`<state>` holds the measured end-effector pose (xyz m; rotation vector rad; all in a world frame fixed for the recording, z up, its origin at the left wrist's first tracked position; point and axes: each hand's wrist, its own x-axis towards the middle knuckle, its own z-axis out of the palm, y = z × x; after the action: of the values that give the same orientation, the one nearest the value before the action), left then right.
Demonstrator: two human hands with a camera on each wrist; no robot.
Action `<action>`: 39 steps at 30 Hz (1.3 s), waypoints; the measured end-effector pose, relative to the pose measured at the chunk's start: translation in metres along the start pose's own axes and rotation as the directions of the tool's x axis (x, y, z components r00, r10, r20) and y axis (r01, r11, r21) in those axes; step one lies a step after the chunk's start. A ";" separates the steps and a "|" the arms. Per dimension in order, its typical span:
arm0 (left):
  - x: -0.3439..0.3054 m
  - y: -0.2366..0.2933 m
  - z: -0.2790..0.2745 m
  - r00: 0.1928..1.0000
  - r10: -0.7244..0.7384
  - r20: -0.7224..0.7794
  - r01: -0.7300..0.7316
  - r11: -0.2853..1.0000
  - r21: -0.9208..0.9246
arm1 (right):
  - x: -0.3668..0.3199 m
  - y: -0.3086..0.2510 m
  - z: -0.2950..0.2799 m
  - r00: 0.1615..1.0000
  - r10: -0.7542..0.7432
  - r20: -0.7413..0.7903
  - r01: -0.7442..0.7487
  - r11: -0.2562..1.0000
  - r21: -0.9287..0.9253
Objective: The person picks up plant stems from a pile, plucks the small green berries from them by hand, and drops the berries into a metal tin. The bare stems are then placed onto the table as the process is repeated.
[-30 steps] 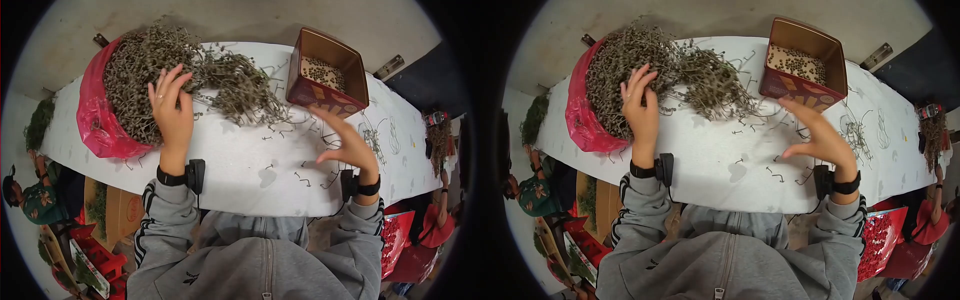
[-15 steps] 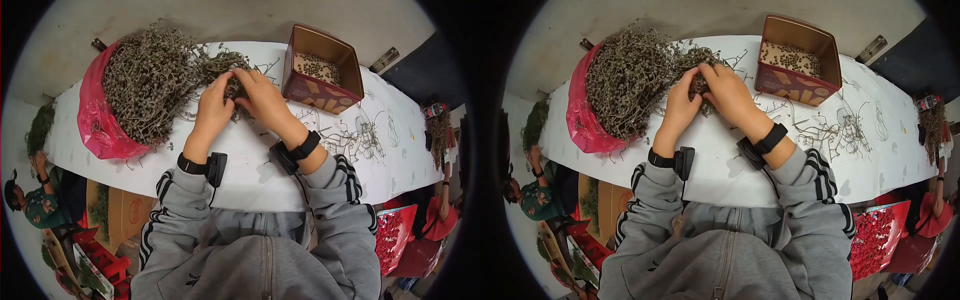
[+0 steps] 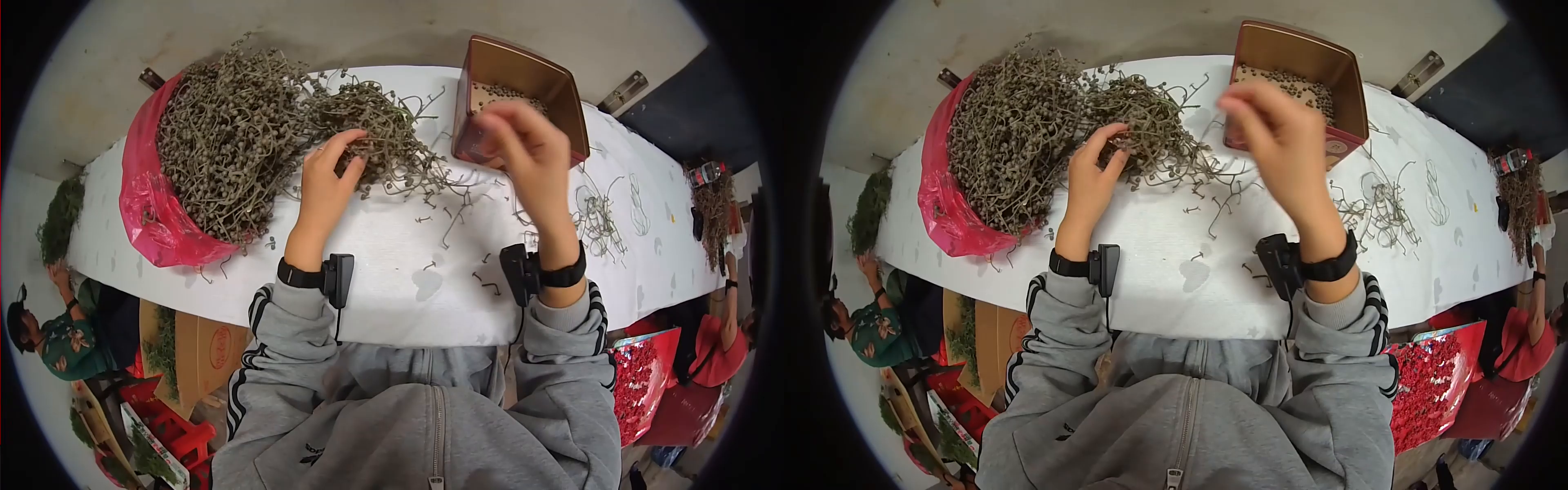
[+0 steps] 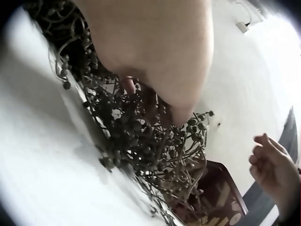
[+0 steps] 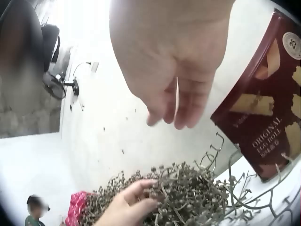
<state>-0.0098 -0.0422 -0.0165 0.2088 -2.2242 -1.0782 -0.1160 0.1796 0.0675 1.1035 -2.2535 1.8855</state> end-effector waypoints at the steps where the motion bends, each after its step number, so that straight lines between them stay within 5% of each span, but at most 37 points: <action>1: 0.001 0.005 0.002 0.997 0.076 0.005 -0.076 0.997 0.024 | -0.001 0.000 0.003 1.000 0.000 -0.009 0.000 1.000 -0.005; 3: 0.002 0.014 0.006 0.988 0.155 0.013 -0.155 0.987 0.044 | -0.002 0.002 0.028 0.951 -0.297 0.092 0.311 0.914 -0.262; 7: 0.001 0.021 0.010 0.970 0.237 0.060 -0.229 0.967 -0.107 | 0.000 0.032 0.066 0.916 -0.400 0.024 0.399 0.903 -0.159; 10: 0.001 0.013 0.000 0.994 0.090 0.061 -0.076 0.978 -0.196 | 0.001 0.034 0.058 0.924 -0.321 0.210 0.359 0.916 -0.180; 15: 0.004 0.007 -0.015 0.999 0.032 0.040 -0.029 0.997 -0.071 | -0.003 0.031 0.049 0.992 -0.105 0.072 0.103 0.994 0.029; 18: 0.001 0.013 -0.022 0.928 0.338 0.157 -0.337 0.941 -0.031 | -0.003 0.032 0.047 0.993 0.038 -0.108 0.002 0.937 0.348; 23: -0.009 0.054 -0.026 0.879 0.368 0.304 -0.406 0.911 0.071 | 0.022 0.031 0.050 0.989 0.018 -0.144 0.004 0.988 0.152; 26: -0.016 0.075 -0.016 0.998 -0.037 0.054 0.037 0.999 0.002 | 0.052 0.036 0.056 0.938 -0.275 -0.212 0.229 0.949 -0.217; 27: -0.014 0.074 -0.018 0.998 -0.034 0.058 0.034 0.999 0.005 | 0.057 0.037 0.055 0.937 -0.274 -0.218 0.228 0.950 -0.215; 31: -0.006 0.057 -0.035 0.996 -0.019 -0.086 0.028 0.993 0.111 | 0.068 0.033 0.055 0.927 -0.242 -0.285 0.229 0.970 -0.080; 34: -0.006 0.037 -0.046 0.998 -0.058 0.037 0.048 0.969 0.244 | 0.068 0.028 0.034 0.986 -0.020 -0.166 0.085 0.915 0.395; 39: -0.017 0.030 -0.038 0.998 -0.013 0.065 0.011 1.000 0.027 | 0.050 0.023 0.025 1.000 0.008 0.025 -0.018 0.889 0.458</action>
<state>0.0306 -0.0409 0.0153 0.2010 -2.2993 -1.0770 -0.1552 0.1331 0.0616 1.1501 -1.8677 2.5044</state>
